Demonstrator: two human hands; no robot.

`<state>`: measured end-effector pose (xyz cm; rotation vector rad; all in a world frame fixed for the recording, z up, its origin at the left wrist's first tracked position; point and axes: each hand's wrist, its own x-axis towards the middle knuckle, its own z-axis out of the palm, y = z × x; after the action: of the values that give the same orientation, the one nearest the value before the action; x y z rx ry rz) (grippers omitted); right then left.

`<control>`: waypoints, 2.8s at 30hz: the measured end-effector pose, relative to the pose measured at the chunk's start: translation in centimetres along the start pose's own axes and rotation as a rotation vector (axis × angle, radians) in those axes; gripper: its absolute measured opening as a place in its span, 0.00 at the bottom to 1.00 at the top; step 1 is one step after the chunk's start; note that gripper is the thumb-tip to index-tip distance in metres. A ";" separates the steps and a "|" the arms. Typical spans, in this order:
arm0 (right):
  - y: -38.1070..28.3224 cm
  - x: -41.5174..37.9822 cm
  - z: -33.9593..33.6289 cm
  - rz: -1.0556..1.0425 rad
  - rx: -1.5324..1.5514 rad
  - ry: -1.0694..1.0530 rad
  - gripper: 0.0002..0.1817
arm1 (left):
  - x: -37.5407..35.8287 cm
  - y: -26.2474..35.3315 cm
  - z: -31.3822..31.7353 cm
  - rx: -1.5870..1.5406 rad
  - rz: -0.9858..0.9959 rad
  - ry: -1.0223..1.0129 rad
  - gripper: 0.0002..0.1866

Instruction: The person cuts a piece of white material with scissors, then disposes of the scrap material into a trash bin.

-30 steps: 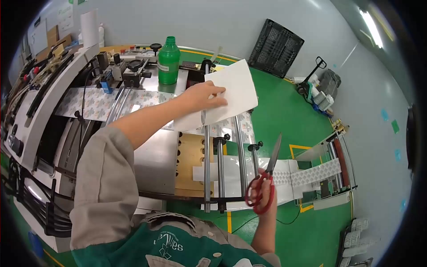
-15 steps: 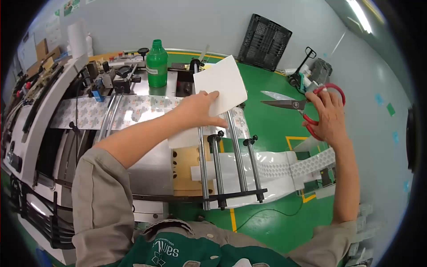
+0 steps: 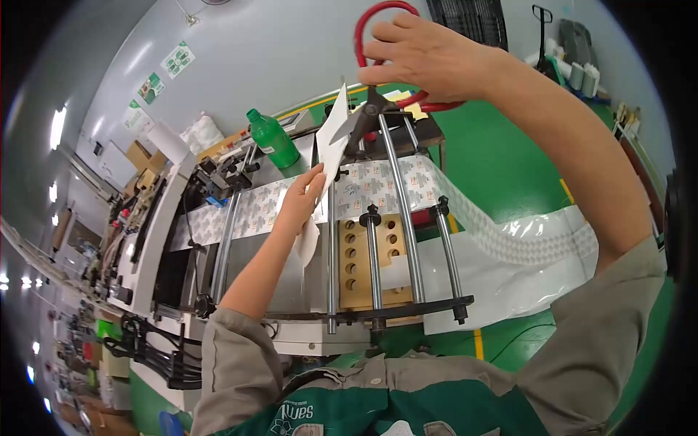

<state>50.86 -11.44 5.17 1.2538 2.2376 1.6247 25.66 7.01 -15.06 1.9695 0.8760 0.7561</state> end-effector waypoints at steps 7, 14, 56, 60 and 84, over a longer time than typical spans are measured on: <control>-0.1 -0.6 1.8 -0.018 0.118 0.028 0.35 | -1.7 1.4 0.9 -0.197 -0.103 -0.030 0.24; -0.8 -1.0 1.6 -0.010 -0.396 0.094 0.14 | -1.9 1.5 0.9 -0.160 -0.128 -0.047 0.23; -0.2 1.3 2.1 -0.111 0.164 -0.149 0.28 | -2.2 1.9 1.2 -0.097 -0.132 -0.024 0.24; 0.2 1.5 1.5 -0.135 0.176 -0.160 0.26 | -2.1 1.7 1.1 -0.090 -0.118 -0.019 0.25; -1.2 2.0 3.4 -0.158 0.237 0.018 0.11 | -2.0 1.4 1.1 -0.100 -0.137 -0.034 0.25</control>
<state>50.63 -7.68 3.42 1.0776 2.5282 1.3541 25.78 4.34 -14.69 1.8098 0.9253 0.6720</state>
